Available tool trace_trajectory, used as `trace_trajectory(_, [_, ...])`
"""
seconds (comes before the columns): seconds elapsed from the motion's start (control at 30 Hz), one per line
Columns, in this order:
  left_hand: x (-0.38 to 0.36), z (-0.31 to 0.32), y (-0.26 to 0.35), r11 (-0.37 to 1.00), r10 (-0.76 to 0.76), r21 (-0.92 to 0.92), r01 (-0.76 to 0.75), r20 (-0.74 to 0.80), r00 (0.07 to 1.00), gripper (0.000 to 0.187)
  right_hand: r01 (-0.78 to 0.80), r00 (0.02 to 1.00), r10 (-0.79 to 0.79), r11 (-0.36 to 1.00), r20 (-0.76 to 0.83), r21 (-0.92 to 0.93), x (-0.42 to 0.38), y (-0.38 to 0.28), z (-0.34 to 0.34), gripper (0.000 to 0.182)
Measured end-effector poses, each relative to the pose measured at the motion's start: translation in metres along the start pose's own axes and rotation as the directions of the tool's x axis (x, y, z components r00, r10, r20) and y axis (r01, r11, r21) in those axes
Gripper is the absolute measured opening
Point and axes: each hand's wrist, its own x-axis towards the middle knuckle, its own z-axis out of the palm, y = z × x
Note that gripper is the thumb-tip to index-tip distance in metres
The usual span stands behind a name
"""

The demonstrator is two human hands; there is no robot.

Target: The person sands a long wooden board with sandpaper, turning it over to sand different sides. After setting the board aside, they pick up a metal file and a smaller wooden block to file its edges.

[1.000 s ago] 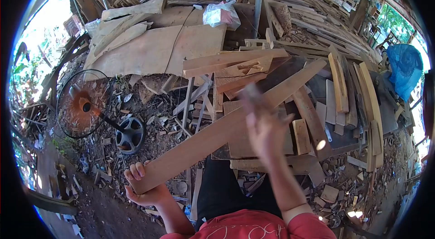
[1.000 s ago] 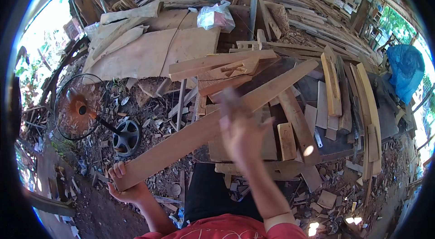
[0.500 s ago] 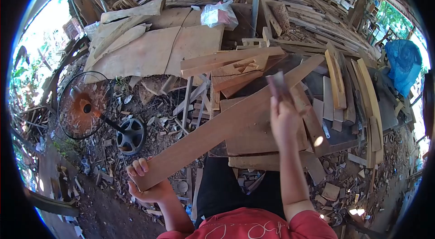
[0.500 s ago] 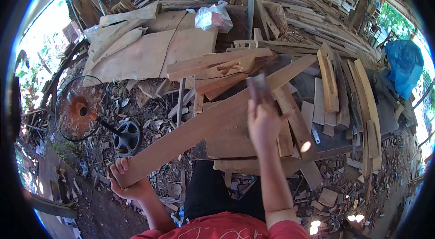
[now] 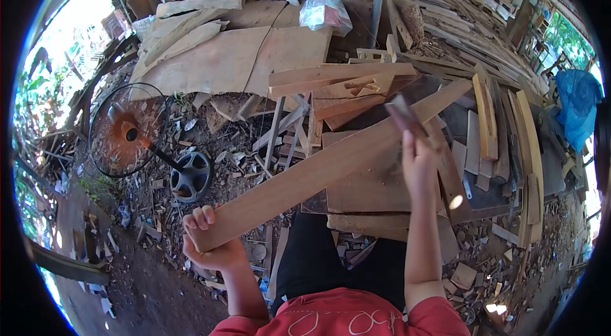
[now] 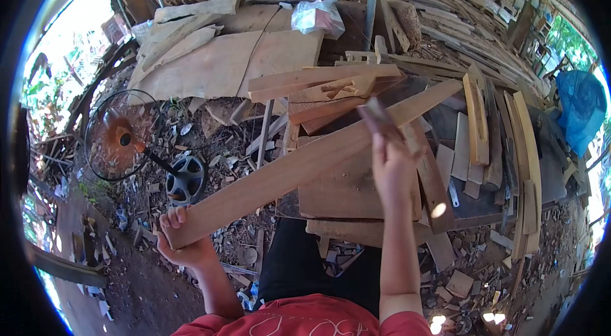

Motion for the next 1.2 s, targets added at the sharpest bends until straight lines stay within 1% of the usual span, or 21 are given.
trace_trajectory(0.1, [-0.007, 0.009, -0.012, 0.999, 0.021, 0.041, -0.019, -0.03, 0.999, 0.02, 0.033, 0.996, -0.041, 0.995, -0.085, -0.092, 0.002, 0.005, 0.009, 0.034])
trace_trajectory(0.2, [-0.004, 0.004, -0.014, 0.997, 0.046, 0.071, -0.043, -0.038, 0.998, 0.021, 0.299, 0.943, -0.316, 0.943, -0.107, -0.15, -0.031, -0.084, 0.006, 0.035])
trace_trajectory(0.23, [-0.004, 0.002, -0.015, 0.991, 0.064, 0.124, -0.057, -0.053, 0.997, 0.022, 0.271, 0.959, -0.285, 0.923, 0.012, 0.275, -0.047, -0.104, 0.02, 0.035])
trace_trajectory(0.27, [-0.006, -0.004, -0.013, 0.994, 0.03, 0.104, -0.029, -0.003, 1.0, 0.025, 0.143, 0.945, -0.297, 0.752, 0.137, 0.643, -0.068, -0.123, 0.033, 0.035])
trace_trajectory(0.3, [-0.008, -0.001, -0.014, 0.993, 0.041, 0.11, -0.04, -0.007, 0.999, 0.025, 0.408, 0.86, -0.482, 0.846, 0.165, 0.344, -0.093, -0.14, 0.039, 0.036])
trace_trajectory(0.33, [-0.011, 0.005, -0.015, 0.991, 0.023, 0.13, -0.011, -0.087, 0.996, 0.025, 0.64, 0.74, -0.623, 0.768, 0.254, 0.016, -0.117, -0.157, 0.041, 0.039])
trace_trajectory(0.37, [-0.012, 0.007, -0.014, 0.989, 0.007, 0.148, 0.018, -0.165, 0.986, 0.026, 0.719, 0.663, -0.742, 0.669, 0.1, 0.19, -0.133, -0.171, 0.046, 0.036])
trace_trajectory(0.4, [-0.008, 0.004, -0.013, 0.991, 0.016, 0.137, -0.007, -0.065, 0.998, 0.026, 0.735, 0.65, -0.758, 0.644, 0.049, 0.21, -0.14, -0.176, 0.05, 0.034])
trace_trajectory(0.53, [-0.008, 0.003, -0.01, 0.996, 0.003, 0.089, 0.006, -0.097, 0.995, 0.028, 0.708, 0.674, -0.736, 0.666, 0.057, 0.233, -0.12, -0.158, 0.042, 0.032])
trace_trajectory(0.6, [-0.007, -0.003, -0.013, 0.995, 0.022, 0.102, -0.014, -0.079, 0.997, 0.029, 0.65, 0.75, -0.608, 0.751, 0.262, -0.116, -0.094, -0.127, 0.026, 0.024])
trace_trajectory(0.63, [-0.008, -0.006, -0.014, 0.992, 0.04, 0.123, -0.032, -0.066, 0.997, 0.03, 0.37, 0.914, -0.393, 0.909, 0.1, 0.194, -0.076, -0.102, 0.03, 0.026])
trace_trajectory(0.67, [-0.009, -0.009, -0.016, 0.992, 0.056, 0.117, -0.043, -0.115, 0.992, 0.032, 0.481, 0.859, -0.502, 0.858, -0.102, -0.181, -0.053, -0.076, 0.025, 0.034])
trace_trajectory(0.7, [-0.011, -0.011, -0.016, 0.993, 0.063, 0.111, -0.049, -0.124, 0.99, 0.032, 0.318, 0.918, -0.328, 0.945, -0.224, -0.077, -0.033, -0.049, 0.028, 0.029])
trace_trajectory(0.77, [-0.015, -0.013, -0.021, 0.994, 0.003, 0.105, 0.007, -0.092, 0.996, 0.034, 0.035, 0.994, -0.041, 0.998, -0.097, -0.057, -0.005, -0.002, 0.003, 0.029])
trace_trajectory(0.9, [-0.018, -0.002, -0.025, 0.99, 0.05, 0.138, -0.04, -0.07, 0.996, 0.036, 0.188, 0.951, -0.223, 0.967, -0.212, -0.175, -0.007, -0.006, 0.002, 0.03])
trace_trajectory(0.93, [-0.016, -0.002, -0.025, 0.993, 0.038, 0.119, -0.028, -0.078, 0.996, 0.032, 0.171, 0.985, -0.173, 0.949, -0.017, 0.265, -0.017, -0.026, 0.006, 0.032])
trace_trajectory(0.97, [-0.016, -0.002, -0.026, 0.993, 0.04, 0.113, -0.031, -0.079, 0.996, 0.032, 0.367, 0.926, -0.37, 0.929, -0.079, -0.057, -0.033, -0.052, 0.013, 0.034])
trace_trajectory(1.0, [-0.015, -0.002, -0.026, 0.996, 0.036, 0.089, -0.029, -0.076, 0.996, 0.03, 0.396, 0.916, -0.398, 0.877, -0.05, 0.273, -0.052, -0.079, 0.022, 0.025])
trace_trajectory(1.07, [-0.016, 0.001, -0.024, 0.997, 0.023, 0.073, -0.018, -0.07, 0.997, 0.029, 0.67, 0.723, -0.674, 0.738, 0.15, 0.086, -0.092, -0.097, 0.032, 0.022])
trace_trajectory(1.17, [-0.015, 0.004, -0.021, 1.0, -0.001, 0.024, 0.003, -0.067, 0.998, 0.026, 0.671, 0.702, -0.707, 0.698, 0.088, 0.251, -0.095, -0.106, 0.031, 0.031])
trace_trajectory(1.2, [-0.015, 0.005, -0.02, 0.995, 0.031, 0.102, -0.022, -0.082, 0.996, 0.026, 0.611, 0.716, -0.519, 0.789, 0.468, -0.061, -0.081, -0.094, 0.019, 0.025])
